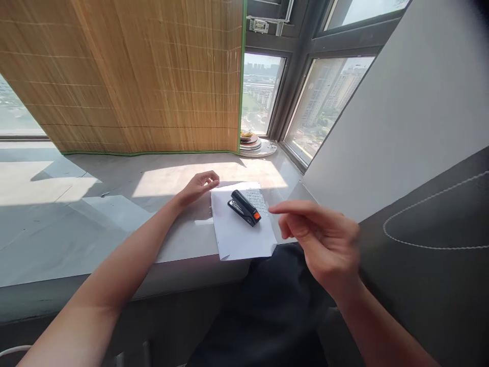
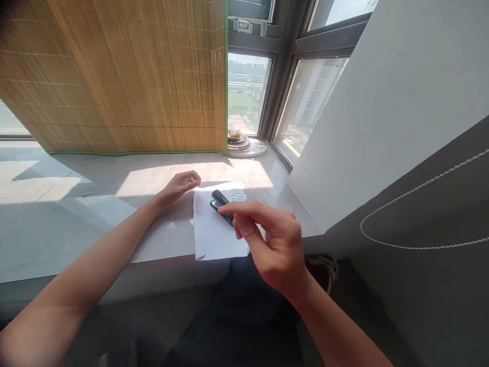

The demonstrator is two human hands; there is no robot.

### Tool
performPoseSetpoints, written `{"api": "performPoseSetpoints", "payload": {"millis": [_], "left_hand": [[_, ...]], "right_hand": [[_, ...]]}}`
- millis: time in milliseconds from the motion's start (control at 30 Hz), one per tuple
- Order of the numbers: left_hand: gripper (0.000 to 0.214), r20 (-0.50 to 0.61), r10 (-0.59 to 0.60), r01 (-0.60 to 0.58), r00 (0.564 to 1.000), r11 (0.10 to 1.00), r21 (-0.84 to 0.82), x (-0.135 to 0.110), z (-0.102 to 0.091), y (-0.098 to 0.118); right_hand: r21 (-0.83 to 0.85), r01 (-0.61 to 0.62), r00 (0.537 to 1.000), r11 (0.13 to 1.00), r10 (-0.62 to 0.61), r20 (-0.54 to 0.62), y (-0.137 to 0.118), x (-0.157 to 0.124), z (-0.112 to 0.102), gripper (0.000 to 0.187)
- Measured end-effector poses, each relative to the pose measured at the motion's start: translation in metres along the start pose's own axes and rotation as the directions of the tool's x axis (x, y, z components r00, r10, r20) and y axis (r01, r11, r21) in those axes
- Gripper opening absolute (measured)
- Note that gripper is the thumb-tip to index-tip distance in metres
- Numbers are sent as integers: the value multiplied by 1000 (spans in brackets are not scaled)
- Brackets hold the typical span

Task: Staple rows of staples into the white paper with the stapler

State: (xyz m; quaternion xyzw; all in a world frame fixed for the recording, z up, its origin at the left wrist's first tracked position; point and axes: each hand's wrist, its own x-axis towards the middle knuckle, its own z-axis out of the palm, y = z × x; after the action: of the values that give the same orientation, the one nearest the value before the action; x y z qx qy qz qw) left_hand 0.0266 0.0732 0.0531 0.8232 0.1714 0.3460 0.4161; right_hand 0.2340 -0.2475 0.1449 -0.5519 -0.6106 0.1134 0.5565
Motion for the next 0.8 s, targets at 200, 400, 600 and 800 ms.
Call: {"api": "performPoseSetpoints", "payload": {"millis": [200, 400, 600, 800], "left_hand": [[57, 465, 119, -275, 878, 919, 284, 0, 17, -5], [56, 487, 108, -285, 867, 909, 305, 0, 17, -13], [67, 476, 82, -243, 876, 926, 288, 0, 14, -14], [67, 465, 56, -189, 883, 951, 244, 1, 14, -16]], "right_hand": [[-389, -141, 975, 910, 197, 108, 98, 27, 75, 51], [-323, -153, 962, 934, 216, 169, 126, 29, 82, 21], [-208, -184, 964, 961, 217, 152, 134, 33, 78, 29], [-163, -392, 919, 905, 379, -108, 125, 20, 76, 34]]}}
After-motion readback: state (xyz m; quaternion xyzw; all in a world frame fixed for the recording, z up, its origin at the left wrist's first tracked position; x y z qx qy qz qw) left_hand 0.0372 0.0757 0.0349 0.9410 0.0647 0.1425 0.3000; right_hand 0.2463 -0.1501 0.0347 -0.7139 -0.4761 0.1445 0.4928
